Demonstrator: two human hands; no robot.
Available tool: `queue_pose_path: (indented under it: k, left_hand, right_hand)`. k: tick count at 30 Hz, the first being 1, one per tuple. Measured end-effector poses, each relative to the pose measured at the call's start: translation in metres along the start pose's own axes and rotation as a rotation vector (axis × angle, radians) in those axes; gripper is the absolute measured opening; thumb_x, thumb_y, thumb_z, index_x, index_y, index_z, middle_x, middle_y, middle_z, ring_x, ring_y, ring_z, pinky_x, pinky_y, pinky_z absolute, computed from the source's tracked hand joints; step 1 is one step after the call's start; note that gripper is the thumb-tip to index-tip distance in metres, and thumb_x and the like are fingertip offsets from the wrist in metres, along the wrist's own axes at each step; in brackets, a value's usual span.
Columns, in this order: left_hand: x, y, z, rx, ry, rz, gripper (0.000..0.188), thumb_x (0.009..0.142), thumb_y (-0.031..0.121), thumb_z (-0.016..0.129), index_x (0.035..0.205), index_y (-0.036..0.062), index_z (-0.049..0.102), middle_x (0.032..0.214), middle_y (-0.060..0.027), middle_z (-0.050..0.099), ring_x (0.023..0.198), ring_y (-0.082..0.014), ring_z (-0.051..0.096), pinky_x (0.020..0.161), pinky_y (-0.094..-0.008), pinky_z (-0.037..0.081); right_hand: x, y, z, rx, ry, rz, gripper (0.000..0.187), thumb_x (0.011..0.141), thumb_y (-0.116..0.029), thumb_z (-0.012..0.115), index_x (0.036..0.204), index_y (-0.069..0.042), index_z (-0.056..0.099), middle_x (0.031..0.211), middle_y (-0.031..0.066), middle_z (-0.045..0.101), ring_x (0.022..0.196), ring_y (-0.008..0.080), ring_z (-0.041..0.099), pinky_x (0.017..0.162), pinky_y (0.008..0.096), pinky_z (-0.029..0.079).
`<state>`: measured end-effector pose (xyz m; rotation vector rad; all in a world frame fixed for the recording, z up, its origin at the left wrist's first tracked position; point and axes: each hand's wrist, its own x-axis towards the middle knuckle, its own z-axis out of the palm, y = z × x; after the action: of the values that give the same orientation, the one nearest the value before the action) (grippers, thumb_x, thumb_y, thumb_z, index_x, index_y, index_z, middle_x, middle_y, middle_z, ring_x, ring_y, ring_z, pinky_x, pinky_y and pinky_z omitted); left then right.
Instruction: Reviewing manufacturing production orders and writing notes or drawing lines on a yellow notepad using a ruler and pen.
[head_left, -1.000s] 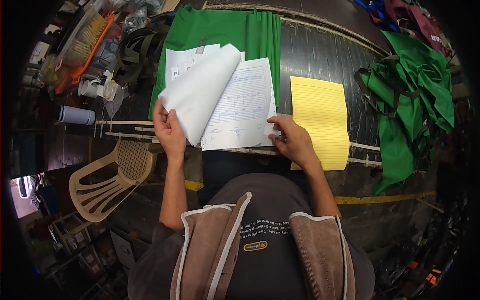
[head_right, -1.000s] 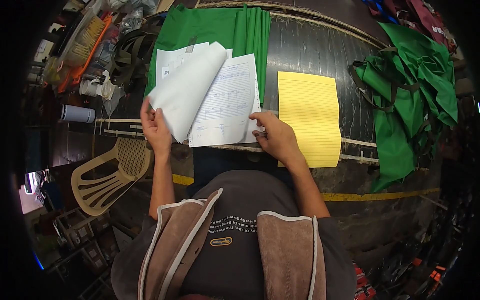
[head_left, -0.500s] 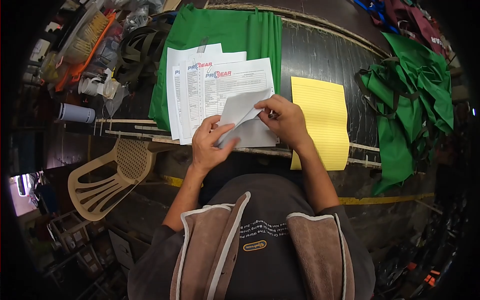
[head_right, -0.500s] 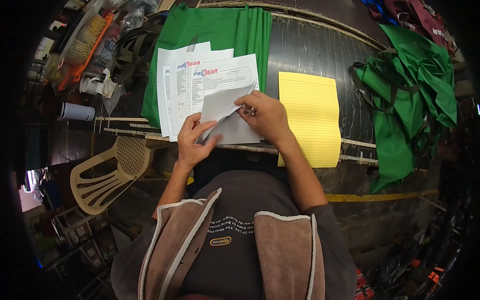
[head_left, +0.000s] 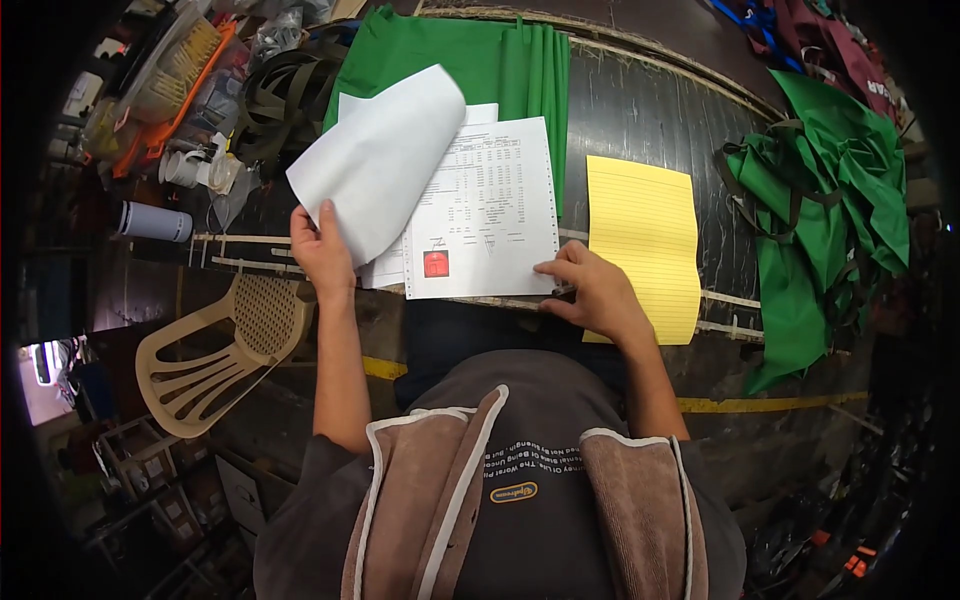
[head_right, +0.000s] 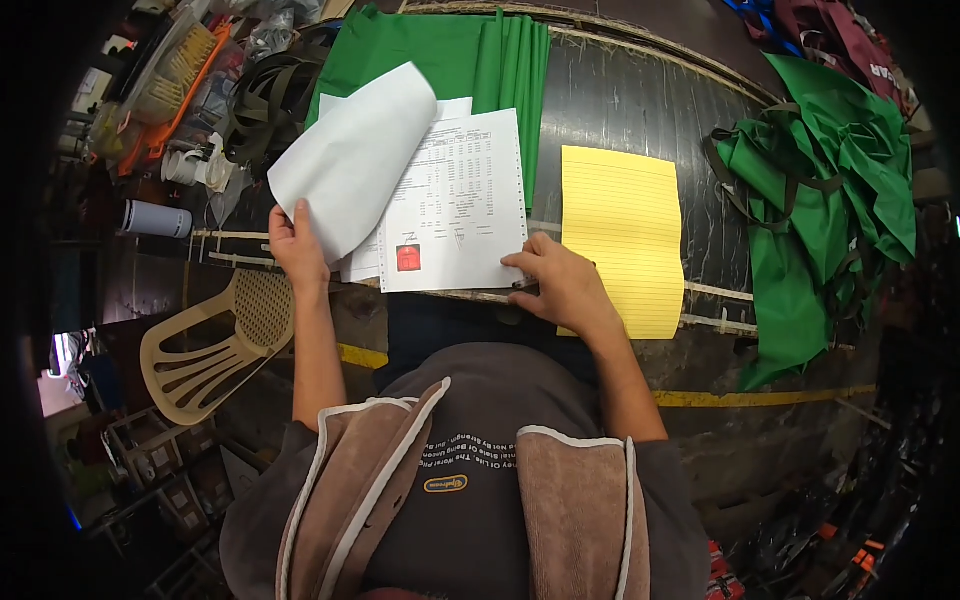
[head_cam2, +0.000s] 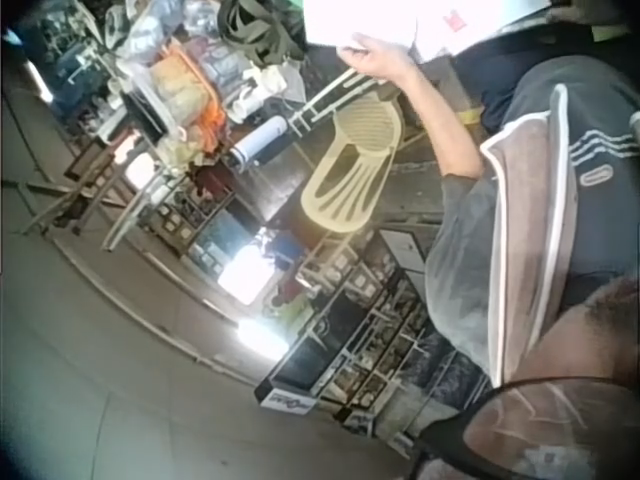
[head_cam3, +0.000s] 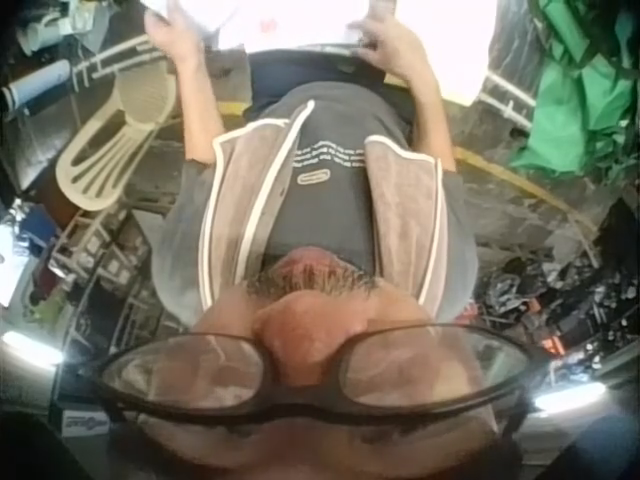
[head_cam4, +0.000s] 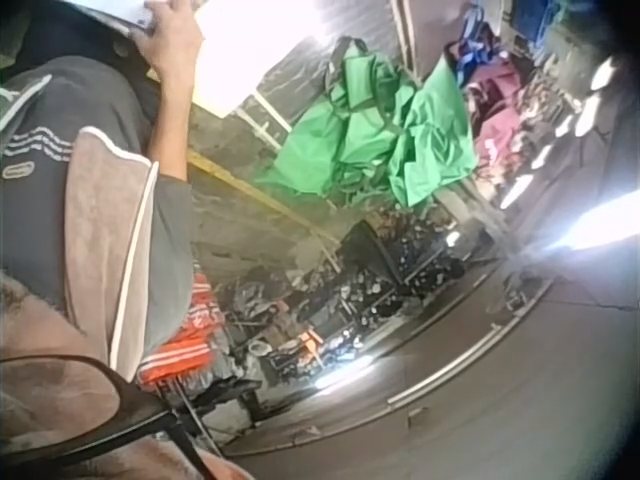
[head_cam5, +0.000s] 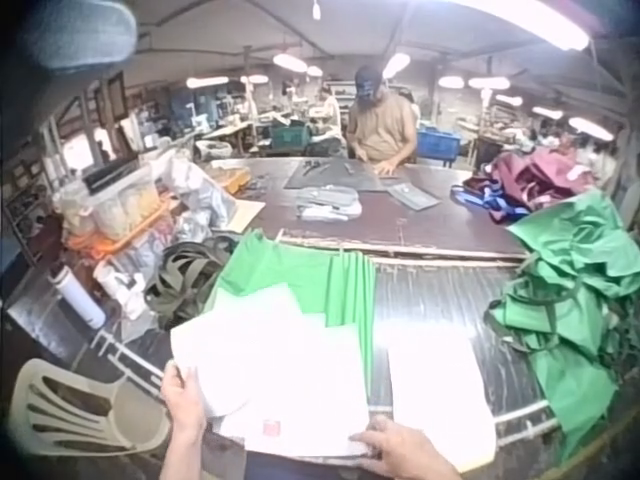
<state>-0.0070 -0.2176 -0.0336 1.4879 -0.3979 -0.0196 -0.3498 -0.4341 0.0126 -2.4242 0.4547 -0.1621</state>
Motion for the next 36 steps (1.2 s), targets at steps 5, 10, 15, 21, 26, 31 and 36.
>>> queue_pose_path:
  k: [5, 10, 15, 21, 26, 31, 36]
  left_hand:
    - [0.03, -0.02, -0.024, 0.026, 0.086, -0.002, 0.036, 0.109, 0.013, 0.07, 0.138, -0.0044, 0.057, 0.129, -0.0146, 0.071, 0.111, -0.0164, 0.067, 0.098, -0.032, 0.055]
    - [0.009, 0.016, -0.008, 0.783, 0.293, 0.48, 0.082, 0.093, 0.01, 0.081, 0.164, 0.0003, 0.041, 0.155, -0.0274, 0.05, 0.137, -0.0415, 0.055, 0.114, -0.0506, 0.047]
    - [-0.04, 0.052, 0.017, 0.535, -0.624, 0.66, 0.046, 0.083, 0.019, 0.091, 0.125, 0.0068, 0.078, 0.124, -0.0113, 0.075, 0.119, -0.0354, 0.068, 0.111, -0.0467, 0.048]
    - [-0.091, 0.058, 0.056, 0.552, -0.988, 0.515, 0.036, 0.085, 0.033, 0.092, 0.111, 0.0108, 0.084, 0.105, -0.005, 0.077, 0.098, -0.0271, 0.071, 0.087, -0.0433, 0.051]
    - [-0.086, 0.057, 0.06, 0.421, -0.804, 0.251, 0.007, 0.092, 0.009, 0.083, 0.1, 0.0076, 0.083, 0.092, -0.0086, 0.076, 0.076, -0.0238, 0.07, 0.068, -0.0337, 0.053]
    - [-0.038, 0.044, 0.039, 0.39, -0.39, 0.255, 0.006, 0.1, 0.008, 0.077, 0.102, 0.0021, 0.077, 0.091, -0.0029, 0.072, 0.074, -0.0108, 0.063, 0.067, -0.0263, 0.052]
    - [0.027, 0.013, -0.012, 0.282, 0.003, 0.149, 0.018, 0.106, 0.017, 0.078, 0.106, -0.0002, 0.076, 0.084, 0.0068, 0.064, 0.075, -0.0032, 0.051, 0.065, -0.0223, 0.043]
  right_hand:
    - [-0.005, 0.003, 0.013, -0.039, 0.035, 0.009, 0.034, 0.085, -0.01, 0.088, 0.118, -0.015, 0.081, 0.111, 0.0051, 0.07, 0.097, 0.0276, 0.074, 0.081, 0.0397, 0.061]
    - [-0.001, 0.002, 0.011, -0.072, 0.12, -0.079, 0.024, 0.088, -0.006, 0.083, 0.11, -0.013, 0.083, 0.11, 0.0047, 0.072, 0.096, 0.0267, 0.075, 0.08, 0.0395, 0.061]
    - [0.01, -0.001, 0.015, 0.058, 0.196, -0.033, 0.016, 0.085, -0.006, 0.084, 0.1, -0.012, 0.082, 0.105, 0.0026, 0.074, 0.092, 0.027, 0.075, 0.077, 0.0391, 0.061]
    - [0.019, -0.006, 0.009, 0.184, 0.22, 0.009, 0.019, 0.082, -0.004, 0.088, 0.099, -0.011, 0.082, 0.107, 0.0024, 0.074, 0.089, 0.0252, 0.075, 0.075, 0.0365, 0.061]
    - [0.019, -0.024, 0.0, 0.227, 0.277, 0.09, 0.037, 0.083, -0.007, 0.09, 0.118, -0.015, 0.08, 0.118, 0.0044, 0.07, 0.086, 0.0234, 0.073, 0.076, 0.0348, 0.061]
    - [0.009, -0.011, 0.004, 0.141, 0.219, 0.094, 0.043, 0.086, -0.01, 0.09, 0.126, -0.018, 0.08, 0.119, 0.0055, 0.067, 0.09, 0.0245, 0.073, 0.08, 0.0386, 0.061]
    - [0.002, 0.001, 0.012, 0.154, 0.165, -0.006, 0.031, 0.089, -0.004, 0.084, 0.118, -0.015, 0.084, 0.112, 0.0046, 0.068, 0.091, 0.0222, 0.071, 0.078, 0.0342, 0.059]
